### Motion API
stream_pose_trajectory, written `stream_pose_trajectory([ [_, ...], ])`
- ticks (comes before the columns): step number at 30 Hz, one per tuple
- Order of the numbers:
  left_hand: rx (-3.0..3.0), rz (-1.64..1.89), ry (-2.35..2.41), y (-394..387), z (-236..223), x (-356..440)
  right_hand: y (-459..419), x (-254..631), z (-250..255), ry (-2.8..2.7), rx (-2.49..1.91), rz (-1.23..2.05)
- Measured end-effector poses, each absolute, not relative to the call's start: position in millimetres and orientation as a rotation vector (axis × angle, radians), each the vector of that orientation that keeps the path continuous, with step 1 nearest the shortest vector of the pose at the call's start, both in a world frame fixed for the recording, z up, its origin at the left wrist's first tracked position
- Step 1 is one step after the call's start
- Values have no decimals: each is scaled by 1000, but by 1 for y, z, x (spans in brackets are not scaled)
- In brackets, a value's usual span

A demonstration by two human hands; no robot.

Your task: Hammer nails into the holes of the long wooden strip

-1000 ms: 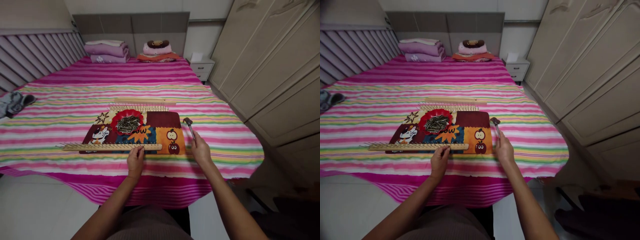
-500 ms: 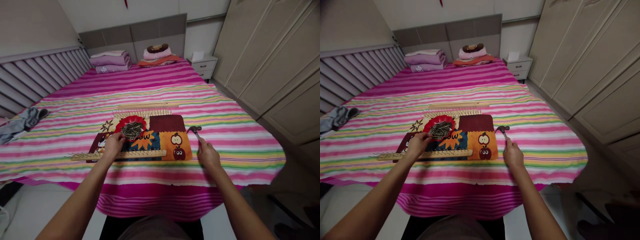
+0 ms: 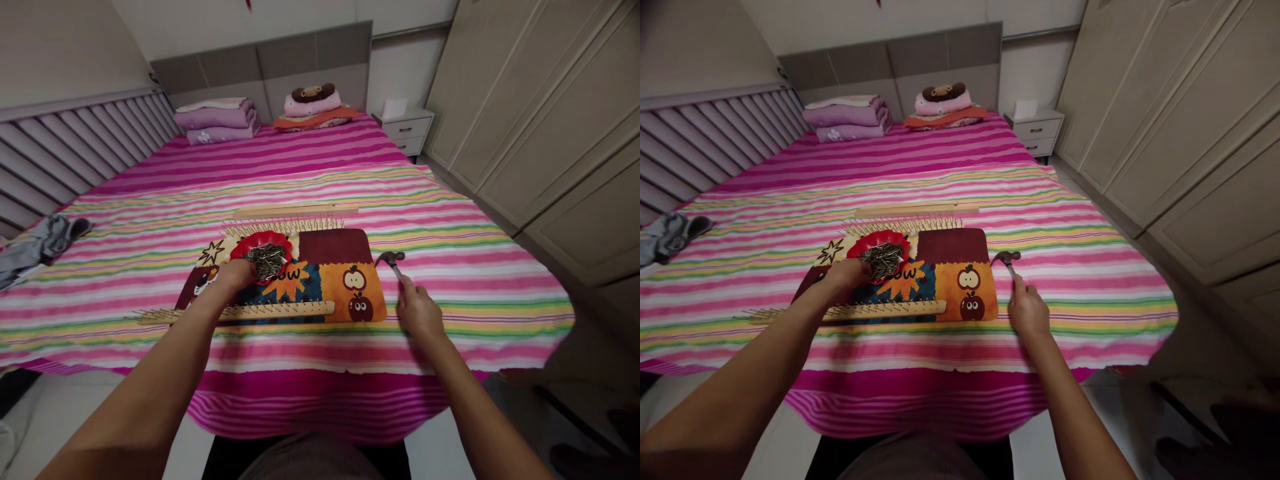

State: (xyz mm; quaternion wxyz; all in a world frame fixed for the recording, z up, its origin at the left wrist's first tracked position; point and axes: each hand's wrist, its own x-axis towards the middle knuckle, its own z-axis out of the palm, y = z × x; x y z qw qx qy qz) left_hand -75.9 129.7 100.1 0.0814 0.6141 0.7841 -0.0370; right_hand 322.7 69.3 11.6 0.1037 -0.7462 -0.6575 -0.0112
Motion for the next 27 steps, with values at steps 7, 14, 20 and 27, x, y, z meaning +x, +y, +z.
stream_pose_trajectory([
  [7,2013,-229,2220,112,113,-84,69,322,7,-1908,-2162,-79],
  [14,2024,-553,2176,110,120,-81,69,323,6,-1920,-2134,-91],
  [20,2078,-564,2155,110,118,-74,69,322,8,-1917,-2172,-66],
  [27,2092,-363,2210,104,119,-80,69,321,9,-1922,-2179,-66],
])
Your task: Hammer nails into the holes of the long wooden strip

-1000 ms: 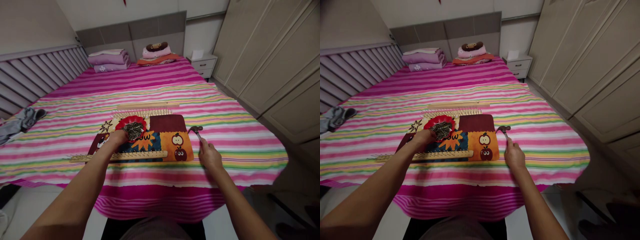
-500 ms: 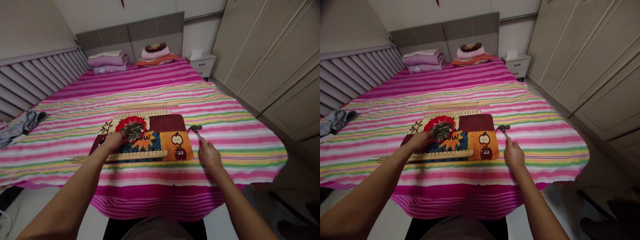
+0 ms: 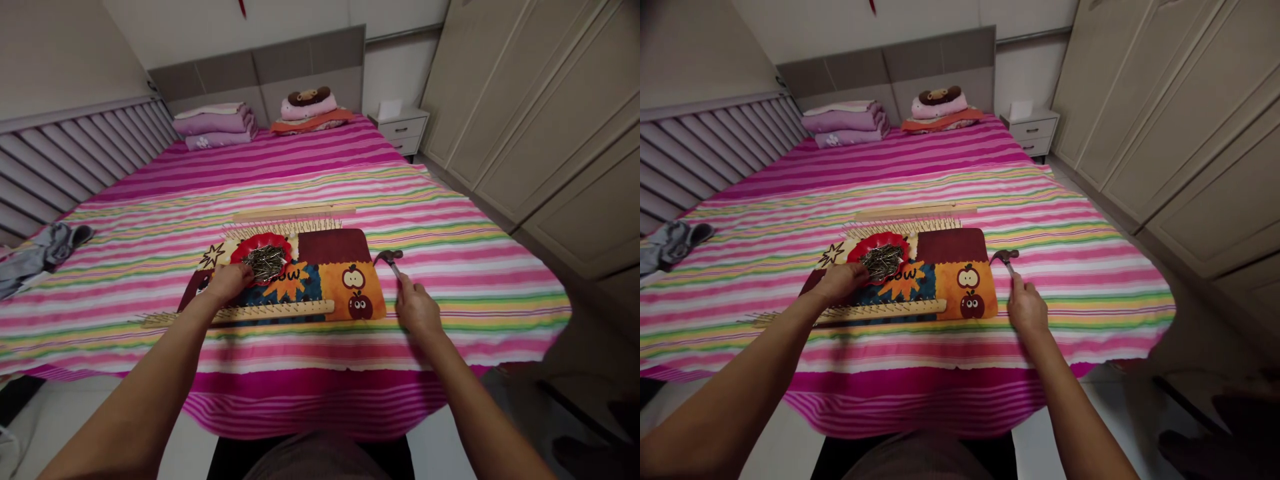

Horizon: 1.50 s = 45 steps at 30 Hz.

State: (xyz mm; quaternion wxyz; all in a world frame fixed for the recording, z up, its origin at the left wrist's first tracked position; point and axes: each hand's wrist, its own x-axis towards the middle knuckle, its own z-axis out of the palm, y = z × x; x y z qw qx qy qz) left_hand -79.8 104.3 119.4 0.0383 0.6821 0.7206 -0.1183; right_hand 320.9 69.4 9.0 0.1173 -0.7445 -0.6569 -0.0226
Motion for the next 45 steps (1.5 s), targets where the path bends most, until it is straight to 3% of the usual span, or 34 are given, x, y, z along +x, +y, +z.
stream_pose_trajectory([
  [9,1698,379,2143,89,147,-82,69,321,8,-1917,-2170,-83],
  [15,1596,552,1866,50,163,-45,68,320,13,-1916,-2196,-43],
  [21,1586,199,1653,-14,135,-46,66,320,16,-1919,-2229,11],
  [27,1458,-281,1909,-73,95,-73,66,321,18,-1924,-2244,45],
  [37,1650,-659,2087,-73,67,-58,65,320,18,-1912,-2240,37],
  [45,1690,-503,2107,-62,61,-43,65,318,21,-1911,-2252,33],
])
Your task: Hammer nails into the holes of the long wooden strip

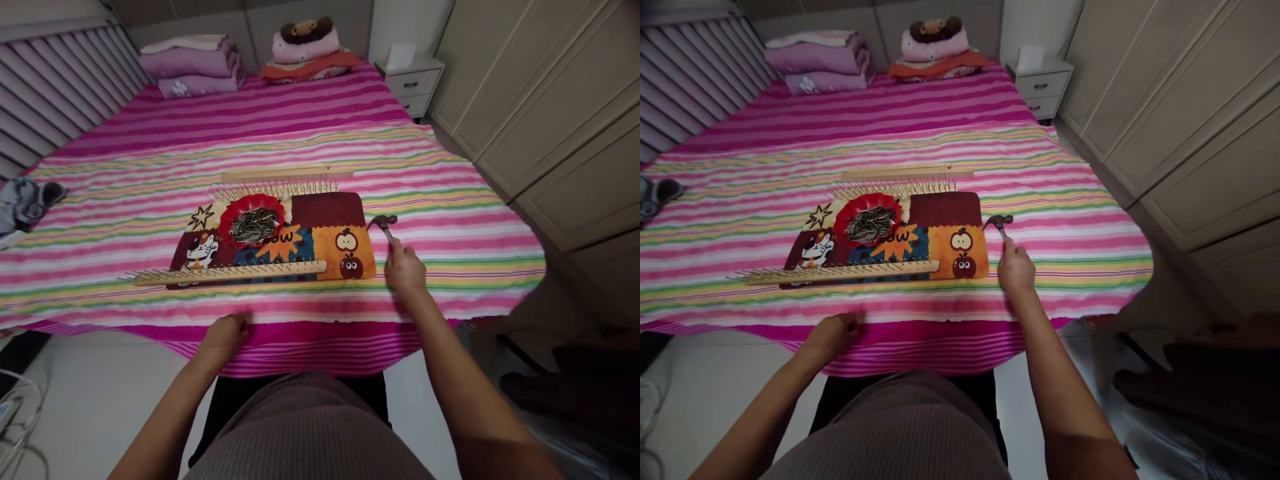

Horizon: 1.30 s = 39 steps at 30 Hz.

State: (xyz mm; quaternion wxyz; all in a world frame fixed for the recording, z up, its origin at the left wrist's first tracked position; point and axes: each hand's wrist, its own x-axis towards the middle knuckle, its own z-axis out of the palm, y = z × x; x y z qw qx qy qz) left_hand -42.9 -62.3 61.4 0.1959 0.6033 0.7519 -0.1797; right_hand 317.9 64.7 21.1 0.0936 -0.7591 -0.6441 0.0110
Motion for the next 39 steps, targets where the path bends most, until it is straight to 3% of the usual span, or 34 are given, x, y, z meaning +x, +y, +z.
stream_pose_trajectory([
  [12,1247,268,2238,-102,28,-50,66,320,15,-1921,-2218,23],
  [16,1136,444,2155,-105,30,-50,66,320,15,-1918,-2228,26],
  [23,951,1165,1851,-54,55,-10,66,320,17,-1951,-2252,32],
  [39,1239,1337,1977,-2,26,45,67,321,16,-1934,-2235,46],
])
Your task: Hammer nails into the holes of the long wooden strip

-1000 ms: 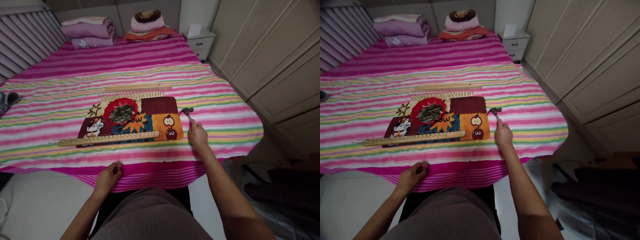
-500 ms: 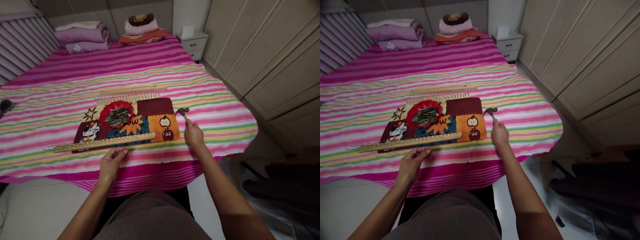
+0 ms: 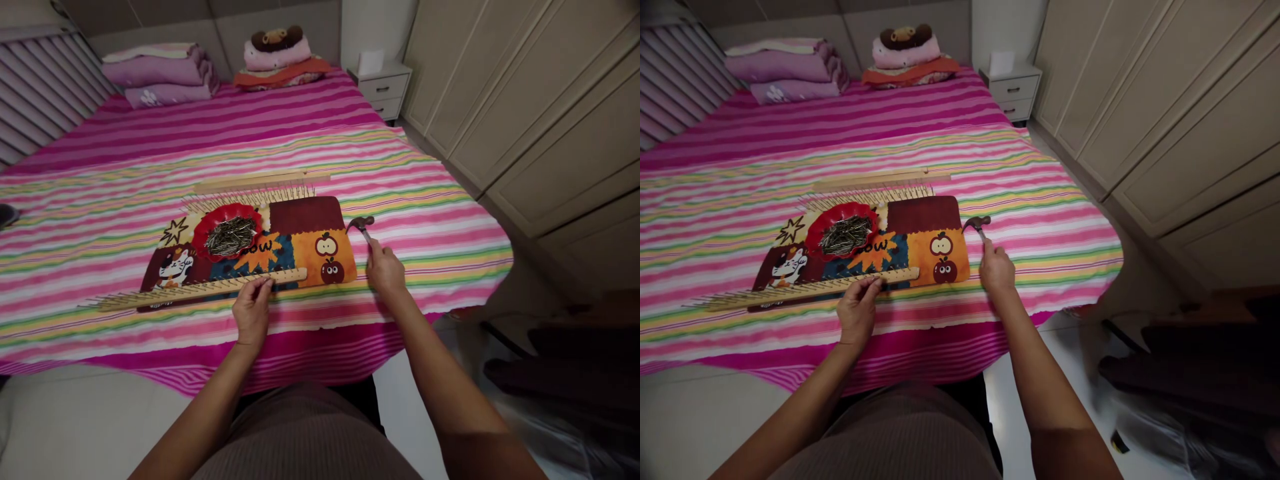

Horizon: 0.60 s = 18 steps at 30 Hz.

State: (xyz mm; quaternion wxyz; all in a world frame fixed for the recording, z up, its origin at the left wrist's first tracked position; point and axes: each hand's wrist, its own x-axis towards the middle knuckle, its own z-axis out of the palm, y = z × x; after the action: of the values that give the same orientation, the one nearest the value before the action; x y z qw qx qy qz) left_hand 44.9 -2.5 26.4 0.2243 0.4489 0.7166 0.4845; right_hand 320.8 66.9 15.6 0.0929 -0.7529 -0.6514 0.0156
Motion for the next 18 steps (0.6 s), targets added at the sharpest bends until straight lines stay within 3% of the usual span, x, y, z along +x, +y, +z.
stream_pose_trajectory([
  [18,1270,1453,2052,6,19,57,67,329,14,-1856,-2046,142],
])
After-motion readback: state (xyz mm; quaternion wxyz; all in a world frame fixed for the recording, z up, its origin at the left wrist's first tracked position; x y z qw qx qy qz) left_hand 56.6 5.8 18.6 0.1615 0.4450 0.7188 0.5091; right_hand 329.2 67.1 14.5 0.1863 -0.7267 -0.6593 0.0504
